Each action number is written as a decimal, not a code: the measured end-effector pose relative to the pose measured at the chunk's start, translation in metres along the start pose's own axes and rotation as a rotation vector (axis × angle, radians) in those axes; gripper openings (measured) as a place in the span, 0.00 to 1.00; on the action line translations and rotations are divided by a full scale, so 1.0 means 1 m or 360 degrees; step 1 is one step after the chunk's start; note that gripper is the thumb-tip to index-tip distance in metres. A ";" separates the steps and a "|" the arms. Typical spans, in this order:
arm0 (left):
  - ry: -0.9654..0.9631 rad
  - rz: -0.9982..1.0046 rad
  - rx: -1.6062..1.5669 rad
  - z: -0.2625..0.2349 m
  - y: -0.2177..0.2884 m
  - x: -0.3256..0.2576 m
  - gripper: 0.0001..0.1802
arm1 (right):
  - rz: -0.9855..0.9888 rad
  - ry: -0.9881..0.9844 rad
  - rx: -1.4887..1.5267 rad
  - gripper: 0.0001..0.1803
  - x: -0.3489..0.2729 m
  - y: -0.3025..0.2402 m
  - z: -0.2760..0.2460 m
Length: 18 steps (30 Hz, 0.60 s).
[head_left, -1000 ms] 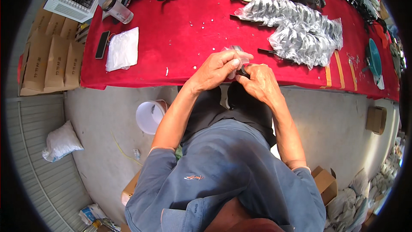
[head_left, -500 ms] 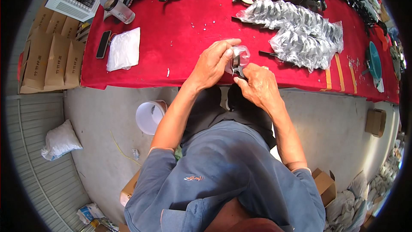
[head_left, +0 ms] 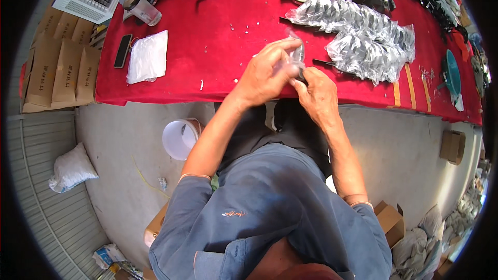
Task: Packaging individual small circular lamps into plastic bags.
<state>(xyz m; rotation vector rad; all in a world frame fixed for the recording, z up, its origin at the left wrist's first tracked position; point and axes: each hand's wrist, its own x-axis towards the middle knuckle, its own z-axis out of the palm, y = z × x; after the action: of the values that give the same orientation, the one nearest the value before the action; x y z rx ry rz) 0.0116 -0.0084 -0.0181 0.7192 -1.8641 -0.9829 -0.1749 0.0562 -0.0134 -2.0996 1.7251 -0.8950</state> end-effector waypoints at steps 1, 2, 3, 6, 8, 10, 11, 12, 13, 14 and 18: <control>0.0128 0.0144 0.0241 0.007 0.010 -0.002 0.16 | 0.0058 0.0066 0.0102 0.14 -0.001 0.004 0.005; 0.0234 0.0280 0.0474 0.012 0.017 -0.003 0.16 | 0.0117 0.0132 0.0204 0.14 -0.002 0.008 0.008; 0.0267 0.0222 0.0333 0.017 0.019 -0.011 0.15 | 0.0129 0.0205 0.0280 0.12 -0.002 0.009 0.010; 0.0385 0.0078 0.0066 0.039 0.015 -0.030 0.11 | 0.0123 0.0303 0.0490 0.08 -0.002 0.004 0.014; 0.0661 -0.0249 -0.0415 0.053 0.012 -0.038 0.09 | 0.0099 0.0393 0.0534 0.10 -0.001 0.004 0.022; 0.0847 -0.0390 -0.0531 0.061 0.004 -0.041 0.10 | 0.0083 0.0408 0.0489 0.11 -0.004 0.007 0.028; 0.0895 -0.0506 -0.0540 0.061 -0.003 -0.040 0.11 | 0.0056 0.0397 0.0425 0.12 -0.006 0.011 0.032; 0.1025 -0.0684 -0.0837 0.061 0.004 -0.033 0.10 | 0.0062 0.0404 0.0427 0.12 -0.007 0.011 0.033; 0.1022 -0.0665 -0.1025 0.061 -0.002 -0.033 0.10 | 0.0076 0.0434 0.0438 0.12 -0.007 0.009 0.034; 0.1015 -0.0646 -0.1212 0.060 -0.007 -0.033 0.11 | 0.0091 0.0466 0.0450 0.12 -0.008 0.007 0.035; 0.0532 -0.1123 -0.1220 0.044 -0.003 -0.032 0.17 | 0.0018 0.0335 0.0479 0.14 -0.007 0.002 0.032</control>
<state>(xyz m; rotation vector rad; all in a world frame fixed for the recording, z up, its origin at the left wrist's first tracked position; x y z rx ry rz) -0.0137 0.0298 -0.0473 0.9838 -0.8082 -1.7503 -0.1572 0.0571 -0.0414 -1.8529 1.5761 -1.3216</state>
